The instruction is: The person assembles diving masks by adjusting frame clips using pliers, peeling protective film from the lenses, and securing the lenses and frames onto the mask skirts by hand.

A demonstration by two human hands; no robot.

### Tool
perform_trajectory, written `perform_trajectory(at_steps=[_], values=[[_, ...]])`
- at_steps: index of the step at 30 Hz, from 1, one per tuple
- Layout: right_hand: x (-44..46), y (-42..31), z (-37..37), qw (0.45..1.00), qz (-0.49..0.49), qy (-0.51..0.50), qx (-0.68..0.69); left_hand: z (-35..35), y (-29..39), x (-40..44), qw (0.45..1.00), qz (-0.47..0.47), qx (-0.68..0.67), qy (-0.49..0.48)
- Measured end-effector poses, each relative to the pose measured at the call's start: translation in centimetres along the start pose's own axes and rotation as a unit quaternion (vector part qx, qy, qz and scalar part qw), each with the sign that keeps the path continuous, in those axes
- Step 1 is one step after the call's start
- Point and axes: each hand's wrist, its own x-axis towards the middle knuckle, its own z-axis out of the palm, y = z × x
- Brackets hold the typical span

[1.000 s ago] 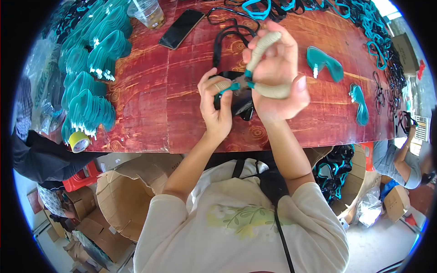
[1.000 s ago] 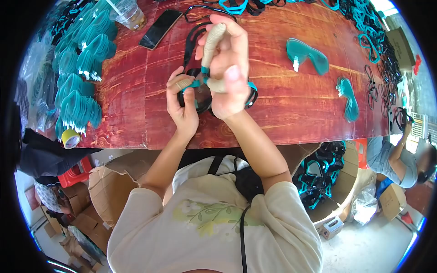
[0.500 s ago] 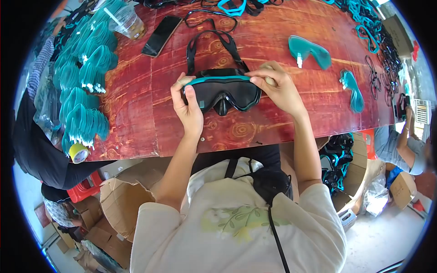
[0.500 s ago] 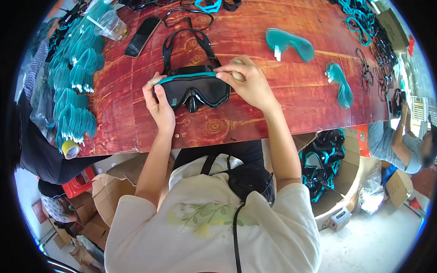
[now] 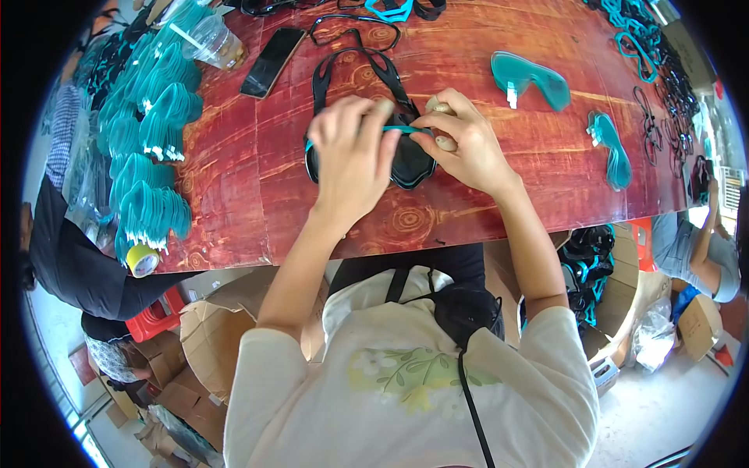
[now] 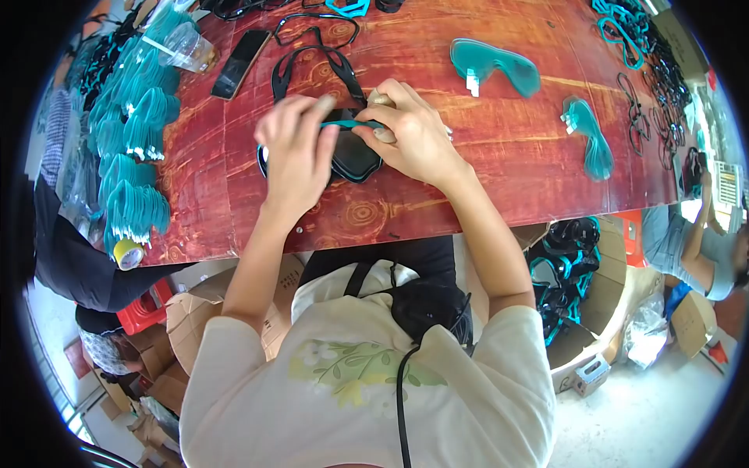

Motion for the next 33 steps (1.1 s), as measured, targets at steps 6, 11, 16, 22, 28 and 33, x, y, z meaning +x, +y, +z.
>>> perform_trajectory(at_steps=[6, 11, 16, 22, 28, 33], values=[[-0.6, 0.3, -0.1, 0.997, 0.029, 0.008, 0.074, 2.2, 0.2, -0.7, 0.999, -0.002, 0.018, 0.034], [0.0, 0.6, -3.6, 0.903, 0.066, 0.23, 0.356, 2.7, 0.0, -0.8, 0.998, -0.001, 0.008, 0.06], [2.9, -2.2, -1.8, 0.821, 0.09, 0.307, 0.474, 2.7, 0.0, -0.8, 0.998, -0.003, 0.008, 0.059], [3.1, -3.7, 0.0, 0.861, 0.105, 0.272, 0.416, 2.5, 0.0, -0.9, 0.998, -0.012, 0.001, 0.067], [3.5, -3.7, 0.5, 0.843, 0.142, 0.26, 0.448, 2.7, -0.2, -1.0, 0.997, -0.01, -0.006, 0.075], [3.7, -4.4, 1.7, 0.888, 0.151, 0.232, 0.367, 2.9, -0.3, -1.0, 0.996, -0.003, -0.011, 0.083]])
